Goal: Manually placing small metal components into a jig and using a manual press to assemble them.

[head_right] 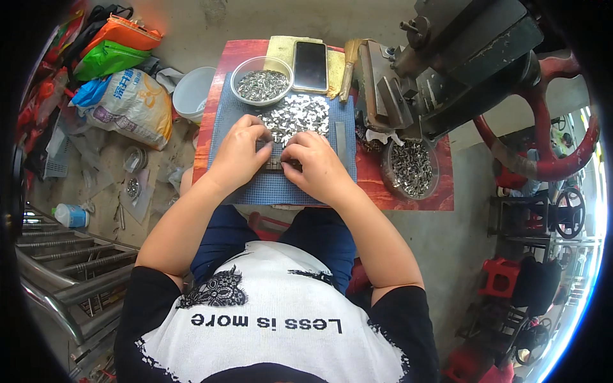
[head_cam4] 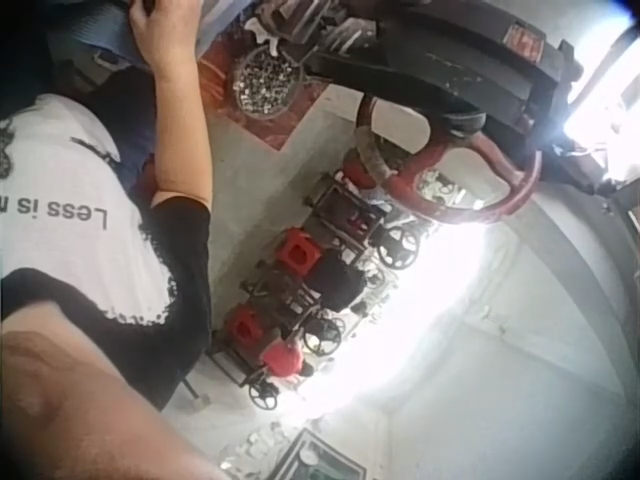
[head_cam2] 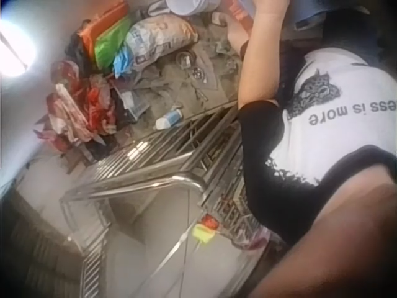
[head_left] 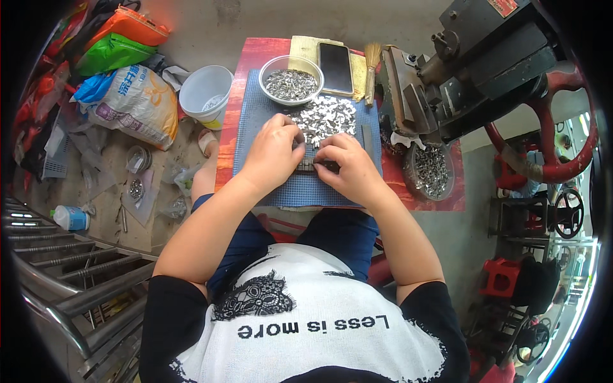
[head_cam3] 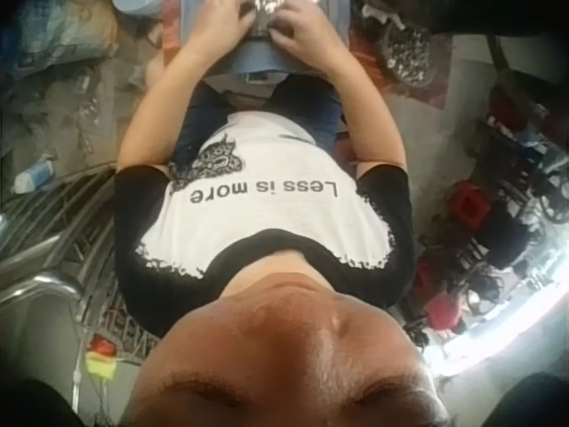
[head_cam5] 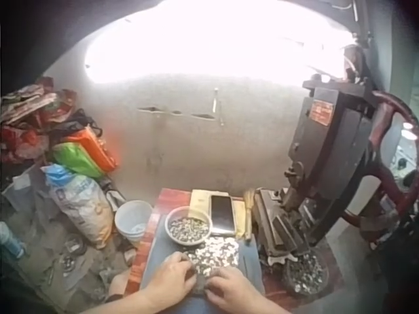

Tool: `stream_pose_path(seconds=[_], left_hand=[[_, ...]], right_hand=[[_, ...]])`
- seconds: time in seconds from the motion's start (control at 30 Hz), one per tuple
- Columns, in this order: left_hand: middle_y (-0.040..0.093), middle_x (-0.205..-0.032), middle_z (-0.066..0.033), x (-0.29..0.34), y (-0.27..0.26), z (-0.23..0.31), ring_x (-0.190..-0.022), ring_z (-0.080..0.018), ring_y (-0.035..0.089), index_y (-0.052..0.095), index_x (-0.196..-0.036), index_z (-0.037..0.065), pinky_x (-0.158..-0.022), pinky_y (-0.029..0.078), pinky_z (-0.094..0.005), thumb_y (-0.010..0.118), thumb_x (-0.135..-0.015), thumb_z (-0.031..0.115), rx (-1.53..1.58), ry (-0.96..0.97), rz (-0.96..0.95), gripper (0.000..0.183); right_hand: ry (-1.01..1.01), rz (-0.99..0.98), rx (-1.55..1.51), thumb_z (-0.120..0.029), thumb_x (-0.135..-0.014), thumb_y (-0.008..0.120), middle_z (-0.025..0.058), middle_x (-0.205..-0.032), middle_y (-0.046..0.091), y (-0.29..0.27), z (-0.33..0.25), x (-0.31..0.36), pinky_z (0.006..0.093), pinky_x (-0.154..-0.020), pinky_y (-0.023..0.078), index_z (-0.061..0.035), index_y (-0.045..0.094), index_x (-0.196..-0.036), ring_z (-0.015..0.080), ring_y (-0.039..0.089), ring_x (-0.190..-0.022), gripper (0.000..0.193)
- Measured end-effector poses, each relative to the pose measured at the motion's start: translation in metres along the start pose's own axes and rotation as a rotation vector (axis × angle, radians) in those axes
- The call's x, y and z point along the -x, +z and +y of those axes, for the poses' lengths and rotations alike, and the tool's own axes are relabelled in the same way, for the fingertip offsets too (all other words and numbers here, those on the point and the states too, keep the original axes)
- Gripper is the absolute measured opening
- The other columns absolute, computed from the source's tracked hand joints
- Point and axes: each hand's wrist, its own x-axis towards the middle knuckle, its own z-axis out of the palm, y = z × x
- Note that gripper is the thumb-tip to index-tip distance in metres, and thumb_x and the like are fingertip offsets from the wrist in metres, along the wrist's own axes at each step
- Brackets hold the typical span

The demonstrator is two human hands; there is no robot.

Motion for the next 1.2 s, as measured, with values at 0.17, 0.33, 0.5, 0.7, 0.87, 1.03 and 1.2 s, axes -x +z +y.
stream_pose_path(seconds=[0.17,0.33,0.5,0.7,0.87,1.03,1.2], left_hand=[[0.062,-0.107,-0.0142,0.003,-0.01,0.007,-0.104,-0.0333,0.061,0.069,-0.093,-0.001,-0.092,0.05,-0.0392,0.071,-0.082,0.009,0.2,0.078,-0.213,0.015],[0.062,-0.105,-0.014,-0.003,-0.007,-0.004,-0.105,-0.0326,0.06,0.071,-0.091,0.001,-0.093,0.048,-0.0402,0.073,-0.08,0.007,0.058,0.092,-0.123,0.013],[0.064,-0.091,-0.0103,-0.015,-0.013,-0.002,-0.096,-0.0316,0.059,0.075,-0.086,0.005,-0.086,0.049,-0.0403,0.075,-0.078,0.008,0.064,0.169,0.0,0.009],[0.069,-0.097,-0.0141,-0.075,-0.053,-0.024,-0.099,-0.0358,0.061,0.069,-0.109,0.001,-0.091,0.05,-0.0452,0.073,-0.081,0.013,-0.273,0.134,0.176,0.03],[0.07,-0.104,-0.0154,-0.129,-0.053,-0.025,-0.106,-0.0349,0.063,0.072,-0.105,0.007,-0.092,0.052,-0.0453,0.07,-0.081,0.014,-0.662,0.118,-0.405,0.025],[0.064,-0.104,-0.0046,-0.132,-0.039,-0.016,-0.114,-0.0234,0.052,0.078,-0.102,0.016,-0.096,0.042,-0.0381,0.074,-0.076,0.015,-0.75,0.358,-0.318,0.026],[0.064,-0.102,-0.0037,-0.136,-0.041,-0.025,-0.11,-0.0226,0.053,0.081,-0.092,0.018,-0.091,0.042,-0.0392,0.073,-0.077,0.022,-0.779,0.525,-0.289,0.018]], right_hand=[[0.042,0.056,-0.016,-0.004,-0.08,0.074,0.0123,-0.092,0.071,-0.012,0.0,0.001,0.0376,-0.083,0.051,-0.0006,0.072,-0.091,0.0296,0.066,-0.089,0.011],[0.134,0.08,-0.016,-0.008,-0.08,0.077,0.0127,-0.1,0.069,-0.025,0.001,0.012,0.0357,-0.085,0.051,-0.0014,0.071,-0.101,0.028,0.064,-0.094,0.023],[0.161,0.089,0.023,-0.012,-0.079,0.079,0.0125,-0.098,0.061,-0.014,0.002,0.03,0.0367,-0.085,0.049,-0.0009,0.068,-0.1,0.0298,0.059,-0.097,0.026],[0.117,0.205,0.029,-0.013,-0.077,0.079,0.0112,-0.098,0.06,-0.001,0.005,0.04,0.04,-0.086,0.045,-0.0053,0.068,-0.098,0.0314,0.058,-0.096,0.025],[0.108,0.207,0.045,-0.014,-0.077,0.079,0.0112,-0.101,0.061,0.0,0.004,0.04,0.0402,-0.087,0.046,-0.0051,0.069,-0.098,0.031,0.058,-0.098,0.025],[0.129,0.218,0.038,-0.014,-0.077,0.079,0.0112,-0.101,0.061,0.0,0.002,0.039,0.0403,-0.088,0.046,-0.005,0.069,-0.099,0.031,0.058,-0.098,0.025],[0.15,0.154,0.015,-0.018,-0.079,0.079,0.0121,-0.103,0.061,-0.009,0.001,0.028,0.0407,-0.089,0.046,-0.0044,0.069,-0.101,0.0314,0.058,-0.099,0.027]])
